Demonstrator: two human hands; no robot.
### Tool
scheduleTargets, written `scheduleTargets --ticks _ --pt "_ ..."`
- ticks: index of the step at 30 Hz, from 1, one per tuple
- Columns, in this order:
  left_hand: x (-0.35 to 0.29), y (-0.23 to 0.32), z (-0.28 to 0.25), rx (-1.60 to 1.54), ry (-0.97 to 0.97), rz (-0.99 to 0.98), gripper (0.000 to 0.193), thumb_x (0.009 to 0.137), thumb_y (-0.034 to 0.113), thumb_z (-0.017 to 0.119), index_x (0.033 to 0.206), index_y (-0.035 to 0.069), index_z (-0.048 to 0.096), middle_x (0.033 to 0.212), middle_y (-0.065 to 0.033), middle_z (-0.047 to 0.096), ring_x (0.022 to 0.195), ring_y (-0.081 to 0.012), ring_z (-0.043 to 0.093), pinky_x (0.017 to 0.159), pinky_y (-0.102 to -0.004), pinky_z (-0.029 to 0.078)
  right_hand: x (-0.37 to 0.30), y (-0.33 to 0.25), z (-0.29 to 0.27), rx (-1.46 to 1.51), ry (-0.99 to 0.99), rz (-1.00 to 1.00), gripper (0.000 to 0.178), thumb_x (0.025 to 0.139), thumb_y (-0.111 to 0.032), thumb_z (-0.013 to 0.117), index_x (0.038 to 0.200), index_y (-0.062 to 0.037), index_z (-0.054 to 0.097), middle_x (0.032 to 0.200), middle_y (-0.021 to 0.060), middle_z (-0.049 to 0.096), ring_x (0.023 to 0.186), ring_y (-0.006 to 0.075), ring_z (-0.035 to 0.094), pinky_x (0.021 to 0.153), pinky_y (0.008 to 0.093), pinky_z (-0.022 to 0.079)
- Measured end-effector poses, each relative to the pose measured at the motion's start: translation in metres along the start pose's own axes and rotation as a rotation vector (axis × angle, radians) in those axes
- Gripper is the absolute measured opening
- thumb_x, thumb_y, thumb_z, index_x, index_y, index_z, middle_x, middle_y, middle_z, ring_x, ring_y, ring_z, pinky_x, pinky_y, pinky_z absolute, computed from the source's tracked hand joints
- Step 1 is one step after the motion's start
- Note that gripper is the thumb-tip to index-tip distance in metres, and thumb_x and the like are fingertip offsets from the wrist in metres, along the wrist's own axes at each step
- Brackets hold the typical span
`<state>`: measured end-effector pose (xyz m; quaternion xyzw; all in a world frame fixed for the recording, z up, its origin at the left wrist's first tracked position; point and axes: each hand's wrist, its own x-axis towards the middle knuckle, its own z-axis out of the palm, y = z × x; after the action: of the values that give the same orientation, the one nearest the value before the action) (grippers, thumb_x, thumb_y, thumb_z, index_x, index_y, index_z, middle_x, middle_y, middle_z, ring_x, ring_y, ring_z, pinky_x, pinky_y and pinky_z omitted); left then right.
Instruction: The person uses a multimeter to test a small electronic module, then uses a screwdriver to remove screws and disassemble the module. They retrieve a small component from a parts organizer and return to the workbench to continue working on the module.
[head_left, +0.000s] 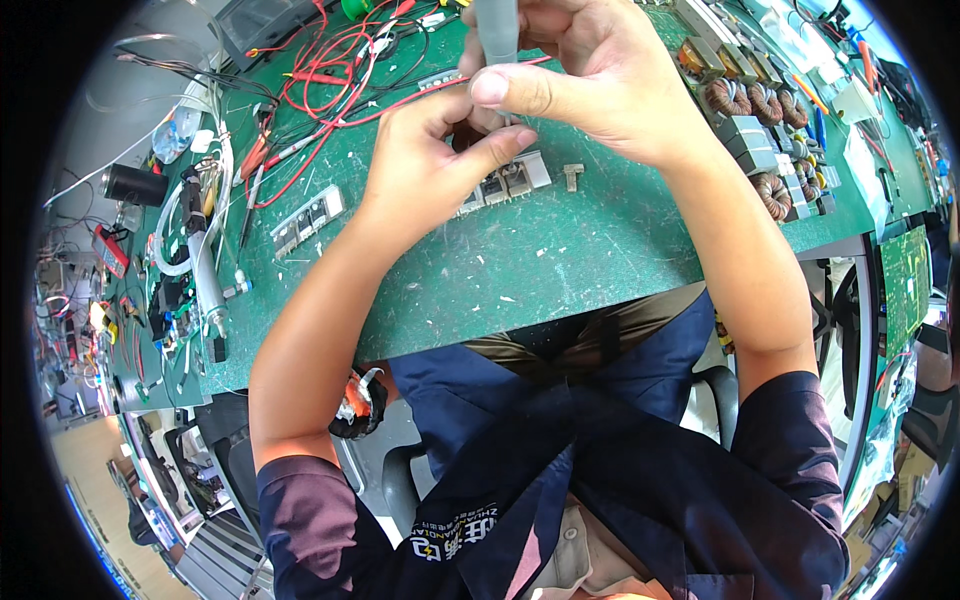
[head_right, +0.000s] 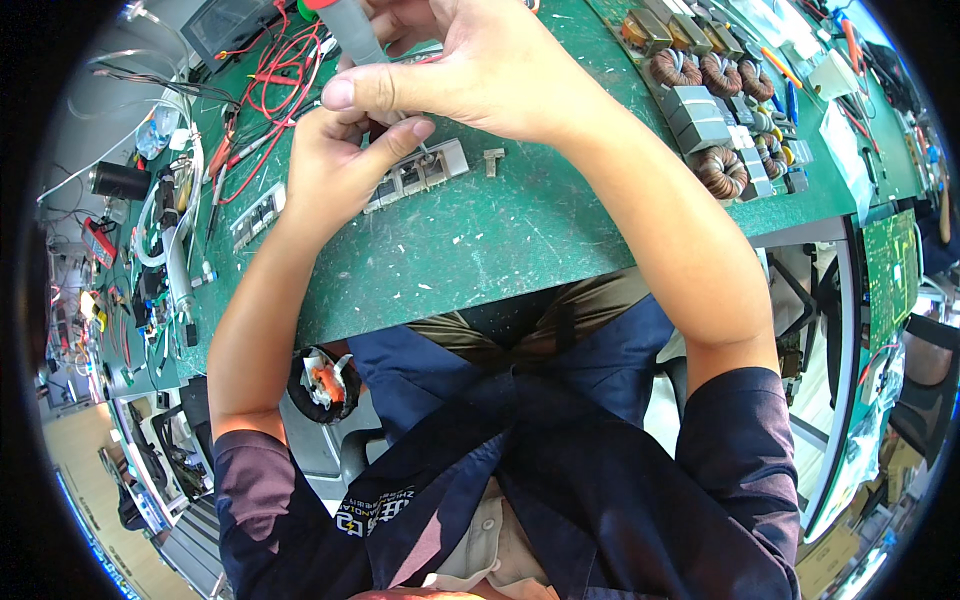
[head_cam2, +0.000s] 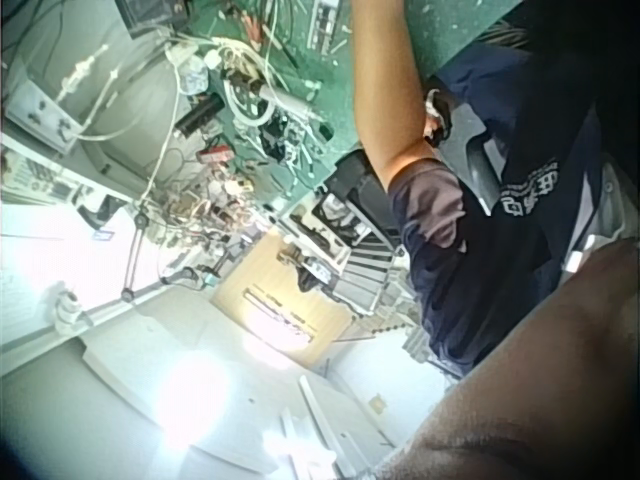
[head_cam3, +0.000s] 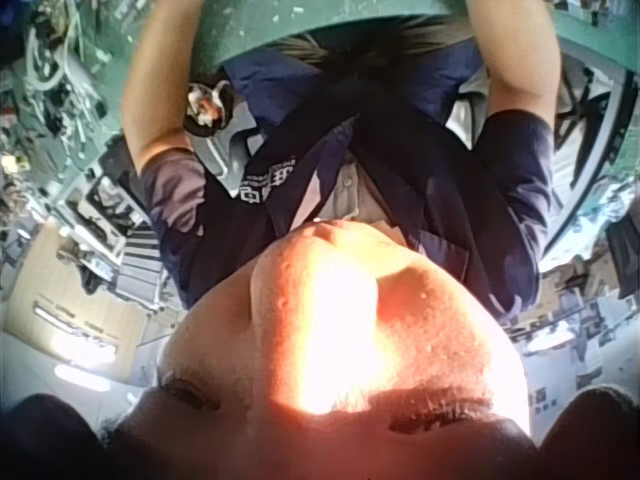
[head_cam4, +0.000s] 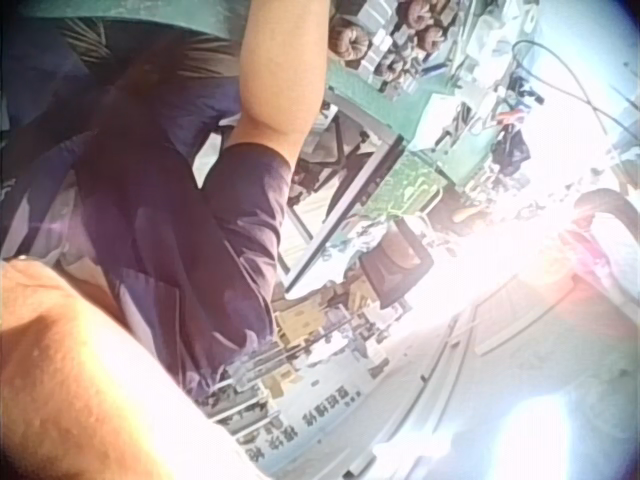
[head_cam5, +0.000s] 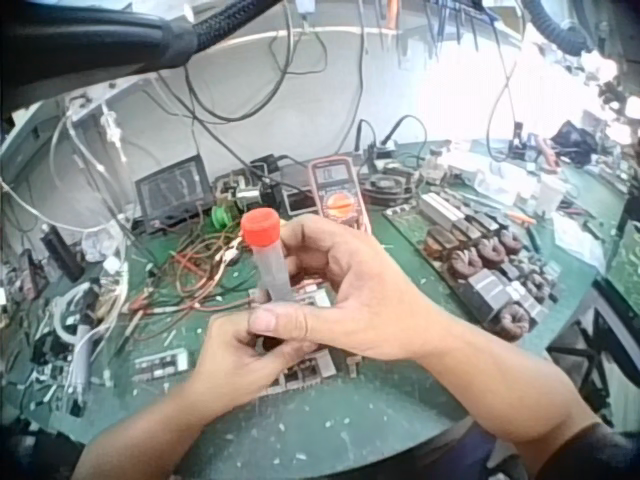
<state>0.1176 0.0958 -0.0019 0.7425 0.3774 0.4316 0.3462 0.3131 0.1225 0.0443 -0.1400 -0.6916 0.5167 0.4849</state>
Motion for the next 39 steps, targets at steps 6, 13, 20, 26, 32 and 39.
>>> scheduleTargets --ticks 6,13,20,26,32,39 --pt "0.001 0.003 0.003 0.013 0.003 -0.042 0.024 0.085 0.017 0.086 0.089 0.0 0.069 0.078 -0.0007 0.07 0.069 -0.0053 0.062 0.064 -0.0251 0.05 0.0 -0.009 -0.007 0.003 -0.079 0.163 0.044 0.096 -0.02 0.076 0.128 0.0034 0.056 0.107 0.0051 0.068 0.099 0.0103 0.063 0.089 0.0279 0.052" --pt "-0.002 0.007 -0.003 -0.248 -0.08 -0.036 0.018 0.094 0.015 0.077 0.099 -0.001 0.072 0.091 -0.0037 0.073 0.082 -0.0089 0.064 0.075 -0.0238 0.051 -0.003 -0.013 0.003 0.093 -0.081 0.096 0.041 0.105 -0.023 0.062 0.133 0.0057 0.053 0.114 0.0097 0.068 0.102 0.0123 0.063 0.092 0.0285 0.052" --pt "0.0 0.005 -0.001 -0.058 -0.014 -0.029 0.018 0.089 0.015 0.081 0.092 0.0 0.071 0.083 -0.0025 0.071 0.072 -0.0068 0.062 0.068 -0.0238 0.051 -0.004 0.0 -0.004 0.003 -0.005 0.1 0.048 0.096 -0.024 0.076 0.13 0.0026 0.056 0.113 0.0072 0.067 0.102 0.0114 0.063 0.09 0.0277 0.052" --pt "0.004 0.009 0.004 0.068 -0.009 -0.123 0.02 0.089 0.016 0.081 0.094 -0.001 0.072 0.082 -0.0019 0.071 0.074 -0.0054 0.063 0.068 -0.0242 0.052 -0.003 -0.01 -0.009 0.088 -0.078 0.173 0.043 0.1 -0.021 0.07 0.132 0.0046 0.055 0.111 0.009 0.069 0.102 0.0116 0.064 0.088 0.0277 0.053" --pt "-0.001 0.009 -0.004 -0.258 -0.095 -0.053 0.02 0.093 0.015 0.077 0.101 -0.003 0.075 0.085 -0.0039 0.073 0.082 -0.0072 0.065 0.076 -0.0252 0.054 -0.003 -0.006 0.002 0.022 -0.087 0.001 0.043 0.105 -0.018 0.061 0.138 0.0075 0.05 0.113 0.0113 0.07 0.101 0.0124 0.065 0.088 0.0291 0.054" --pt "0.001 0.002 -0.003 -0.078 -0.041 -0.068 0.019 0.087 0.013 0.083 0.088 -0.001 0.071 0.081 -0.0008 0.07 0.07 -0.0057 0.061 0.065 -0.0244 0.05 -0.002 -0.003 -0.004 -0.085 -0.074 0.057 0.048 0.1 -0.022 0.07 0.135 0.0073 0.054 0.107 0.0087 0.07 0.098 0.0117 0.065 0.087 0.0279 0.054"
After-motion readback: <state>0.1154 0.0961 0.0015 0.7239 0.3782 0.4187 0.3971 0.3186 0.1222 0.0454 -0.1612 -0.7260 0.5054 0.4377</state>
